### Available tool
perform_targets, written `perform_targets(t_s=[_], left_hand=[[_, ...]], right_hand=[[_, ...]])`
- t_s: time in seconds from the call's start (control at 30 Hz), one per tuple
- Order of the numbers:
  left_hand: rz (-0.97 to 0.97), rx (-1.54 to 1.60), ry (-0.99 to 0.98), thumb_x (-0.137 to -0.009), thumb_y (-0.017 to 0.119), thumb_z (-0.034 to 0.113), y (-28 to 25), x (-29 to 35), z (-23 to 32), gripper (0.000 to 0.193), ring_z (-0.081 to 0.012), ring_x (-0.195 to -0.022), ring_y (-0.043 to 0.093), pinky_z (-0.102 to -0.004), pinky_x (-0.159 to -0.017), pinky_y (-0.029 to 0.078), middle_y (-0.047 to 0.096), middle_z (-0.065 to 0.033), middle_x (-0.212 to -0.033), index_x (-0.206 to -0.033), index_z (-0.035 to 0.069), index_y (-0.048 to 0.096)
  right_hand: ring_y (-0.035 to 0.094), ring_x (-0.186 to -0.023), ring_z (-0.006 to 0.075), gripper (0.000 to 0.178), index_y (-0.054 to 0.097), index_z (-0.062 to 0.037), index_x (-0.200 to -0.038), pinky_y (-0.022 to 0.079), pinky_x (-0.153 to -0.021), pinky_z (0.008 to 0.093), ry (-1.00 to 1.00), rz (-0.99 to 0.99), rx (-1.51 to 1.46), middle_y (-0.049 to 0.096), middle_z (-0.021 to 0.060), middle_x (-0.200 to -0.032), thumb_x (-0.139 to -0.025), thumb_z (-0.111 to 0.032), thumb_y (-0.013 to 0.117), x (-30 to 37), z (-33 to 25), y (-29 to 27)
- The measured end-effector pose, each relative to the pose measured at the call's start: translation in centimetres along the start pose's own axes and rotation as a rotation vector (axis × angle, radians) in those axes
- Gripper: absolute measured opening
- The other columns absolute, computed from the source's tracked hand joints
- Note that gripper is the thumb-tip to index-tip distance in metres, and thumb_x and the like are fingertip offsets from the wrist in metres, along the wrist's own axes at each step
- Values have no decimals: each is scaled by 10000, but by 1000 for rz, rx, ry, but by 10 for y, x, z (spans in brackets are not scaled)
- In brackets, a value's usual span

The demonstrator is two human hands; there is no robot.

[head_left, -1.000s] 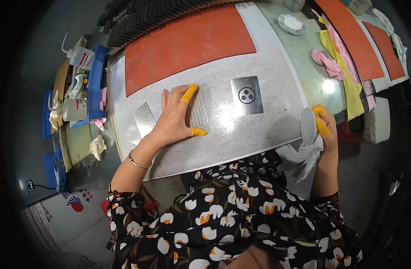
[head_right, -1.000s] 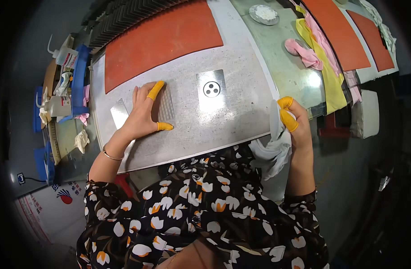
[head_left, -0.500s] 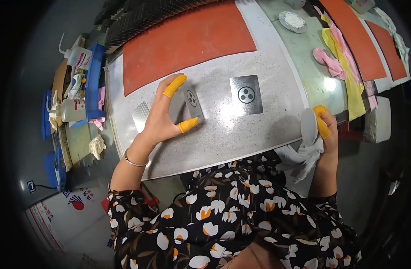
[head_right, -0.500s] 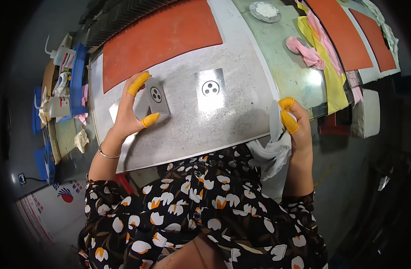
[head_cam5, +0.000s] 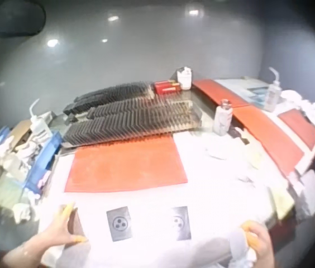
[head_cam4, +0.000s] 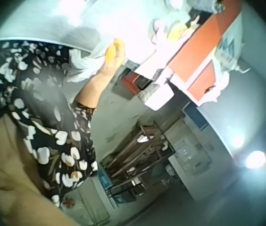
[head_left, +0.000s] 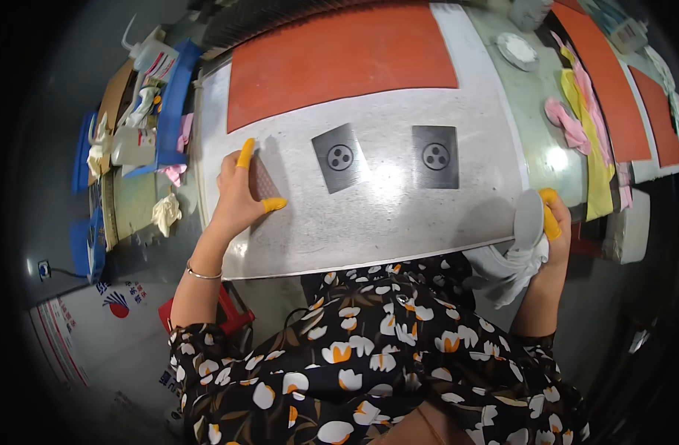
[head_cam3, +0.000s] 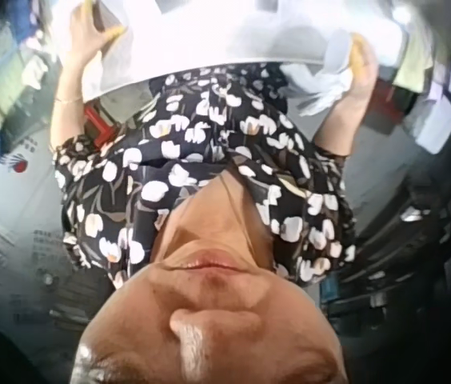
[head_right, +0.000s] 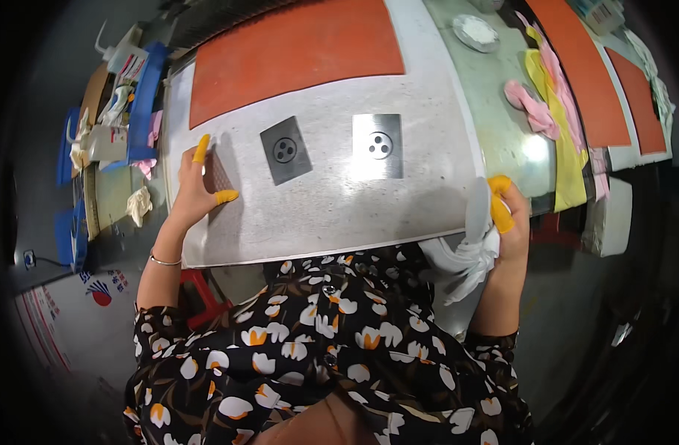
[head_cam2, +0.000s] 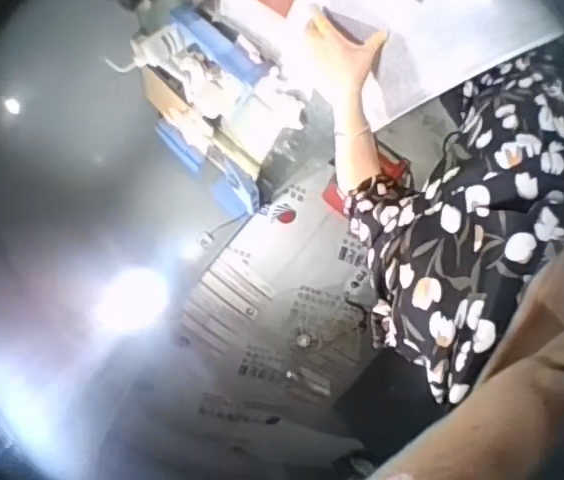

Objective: The person cleans three small metal plates with circular cutouts using a white cloth and a liquid from a squeeze bottle. They wipe each plate individually, apply liquid, and then wipe again, repeating the process for each plate before stacking them together.

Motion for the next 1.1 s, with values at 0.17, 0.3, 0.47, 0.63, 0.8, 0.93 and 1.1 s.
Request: perform_targets(t_s=[0.17, 0.3, 0.47, 0.63, 0.8, 0.93, 1.1], left_hand=[[91, -145, 272, -577, 779, 278, -18, -3, 31, 693, -334, -1081, 460, -430, -938, 368, 504, -136, -1194, -1189, 62, 536], [167, 190, 291, -592, 766, 265, -27, 0, 14, 704, -329, -1148, 462, -410, -964, 375, 478, -145, -1252, -1210, 44, 509], [87, 350, 339, -619, 755, 232, -19, 9, -18, 715, -333, -1217, 403, -400, -1022, 322, 410, -155, -1335, -1244, 39, 465], [232, 370, 184, -708, 685, 198, -17, 26, -25, 611, -291, -1245, 391, -384, -1036, 293, 411, -146, -1350, -1259, 47, 471], [-217, 1188, 104, -773, 658, 130, 41, 55, 63, 607, -196, -1109, 523, -320, -922, 397, 542, -111, -1225, -1321, 60, 406], [-565, 1110, -6, -700, 744, 237, 82, 59, 144, 693, -262, -1084, 547, -355, -882, 442, 536, -141, -1234, -1282, 37, 425], [-485, 933, 50, -706, 733, 296, 72, 65, 135, 443, -277, -811, 658, -327, -730, 505, 659, -172, -893, -1028, 17, 614]], right_hand=[[493, -644, 44, 172, 535, -25, -903, 376, -568, 171, -14, 9, -47, 543, -13, -759, -853, -189, 558, 1, 2, -1], [510, -630, 48, 157, 528, -28, -927, 399, -558, 170, -1, 19, -69, 560, -1, -766, -884, -178, 544, -1, 2, 1], [552, -688, 70, 149, 535, -27, -975, 437, -603, 184, -14, 57, -50, 585, 13, -829, -907, -160, 521, -1, -1, 2], [539, -750, 65, 174, 543, -29, -1008, 440, -669, 205, 0, -9, 109, 587, 11, -874, -895, -162, 546, 3, 2, 10], [524, -826, 89, 259, 542, -23, -1024, 423, -739, 222, -170, -247, 159, 574, 19, -922, -874, -225, 600, 8, -10, 129], [539, -839, 92, 278, 519, -17, -1042, 435, -739, 232, -273, -442, 212, 559, 28, -956, -882, -234, 590, 8, -13, 207], [552, -820, 87, 217, 509, -26, -1020, 455, -733, 224, 131, -415, -113, 573, 37, -933, -887, -192, 553, 5, -14, 227]])
Point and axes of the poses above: each hand's wrist, its own x-axis away from the middle knuckle, its own y-axis out of the palm, z = x × y, the point moved 5 cm from there along -x, towards the middle knuckle
